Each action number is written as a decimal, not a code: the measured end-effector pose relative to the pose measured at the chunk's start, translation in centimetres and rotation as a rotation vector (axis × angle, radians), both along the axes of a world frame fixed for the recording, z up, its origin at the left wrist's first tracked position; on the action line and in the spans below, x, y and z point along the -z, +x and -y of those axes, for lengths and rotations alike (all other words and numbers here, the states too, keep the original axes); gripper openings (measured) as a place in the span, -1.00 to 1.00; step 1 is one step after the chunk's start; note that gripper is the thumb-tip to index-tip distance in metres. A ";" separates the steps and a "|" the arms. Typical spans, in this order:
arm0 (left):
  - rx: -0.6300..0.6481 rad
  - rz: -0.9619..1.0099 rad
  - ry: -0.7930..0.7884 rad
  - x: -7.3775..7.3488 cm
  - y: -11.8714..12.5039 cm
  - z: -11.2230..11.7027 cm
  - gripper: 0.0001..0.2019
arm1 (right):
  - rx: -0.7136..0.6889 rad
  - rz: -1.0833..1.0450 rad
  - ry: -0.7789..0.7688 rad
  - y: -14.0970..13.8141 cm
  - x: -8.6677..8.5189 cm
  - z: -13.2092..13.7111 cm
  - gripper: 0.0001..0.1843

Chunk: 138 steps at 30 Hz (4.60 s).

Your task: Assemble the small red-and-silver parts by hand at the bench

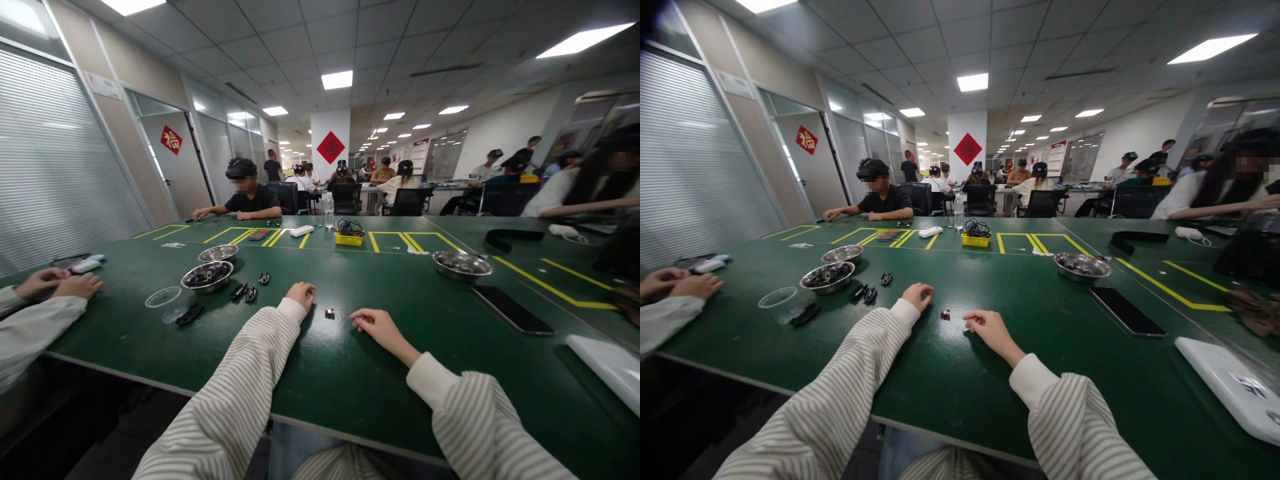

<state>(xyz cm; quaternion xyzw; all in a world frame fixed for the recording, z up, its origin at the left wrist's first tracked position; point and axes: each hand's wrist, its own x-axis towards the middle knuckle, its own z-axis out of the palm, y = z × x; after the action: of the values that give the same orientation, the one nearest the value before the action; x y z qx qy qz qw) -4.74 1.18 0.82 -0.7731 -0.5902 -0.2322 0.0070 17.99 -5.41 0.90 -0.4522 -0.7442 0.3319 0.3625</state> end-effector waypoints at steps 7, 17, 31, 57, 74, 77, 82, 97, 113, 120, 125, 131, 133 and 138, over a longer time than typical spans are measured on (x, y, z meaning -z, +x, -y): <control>0.438 0.107 0.065 0.8 4.6 2.3 -0.75 | 0.050 -0.013 0.020 -0.2 -0.4 0.2 -0.76; 0.358 0.000 0.087 1.0 4.8 2.6 -0.67 | 0.074 0.011 0.045 -0.2 -0.7 0.3 -0.76; 0.351 0.012 -0.086 1.8 4.9 2.0 -0.79 | 0.050 0.085 0.072 -0.2 0.0 -0.2 -0.74; 0.420 0.071 -0.092 1.3 6.1 3.2 -0.80 | 0.121 0.362 0.267 -0.4 0.6 -0.6 -0.77; 0.436 0.110 -0.140 1.3 5.2 3.0 -0.78 | 0.089 0.303 0.200 0.0 0.1 -0.2 -0.81; 0.484 0.140 -0.091 1.3 5.4 3.3 -0.79 | 0.063 0.165 0.124 0.0 0.0 -0.2 -0.81; 0.520 0.222 -0.001 1.1 5.6 3.6 -0.80 | 0.046 0.002 0.080 -0.1 0.0 -0.1 -0.82; 0.543 0.268 0.095 0.5 5.8 4.3 -0.82 | 0.038 -0.175 0.022 -0.1 -0.1 0.2 -0.72; 0.604 0.193 0.178 0.7 5.6 4.5 -0.78 | 0.069 -0.166 0.005 0.0 -0.4 0.0 -0.76; 0.348 0.021 0.157 0.7 3.4 1.8 -0.81 | 0.073 0.003 0.043 0.2 -0.5 0.1 -0.70; -0.036 -0.087 0.037 -0.1 -1.5 -0.9 -0.80 | 0.048 0.033 0.040 0.2 0.0 -0.1 -0.70; -0.291 -0.164 -0.099 -0.3 -4.7 -1.7 -0.78 | 0.028 0.047 0.024 0.1 -0.1 -0.1 -0.72; -0.303 -0.180 -0.118 -0.3 -4.7 -1.6 -0.79 | 0.022 0.054 0.023 0.1 -0.2 -0.1 -0.73; -0.329 -0.237 -0.134 -0.8 -3.7 -0.9 -0.78 | 0.017 0.070 0.032 0.1 -0.2 -0.1 -0.72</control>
<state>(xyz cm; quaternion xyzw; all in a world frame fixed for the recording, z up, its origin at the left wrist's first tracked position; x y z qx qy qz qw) -8.42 2.10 1.58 -0.6870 -0.7176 -0.0958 0.0627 18.07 -5.34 1.08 -0.4642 -0.7577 0.3009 0.3462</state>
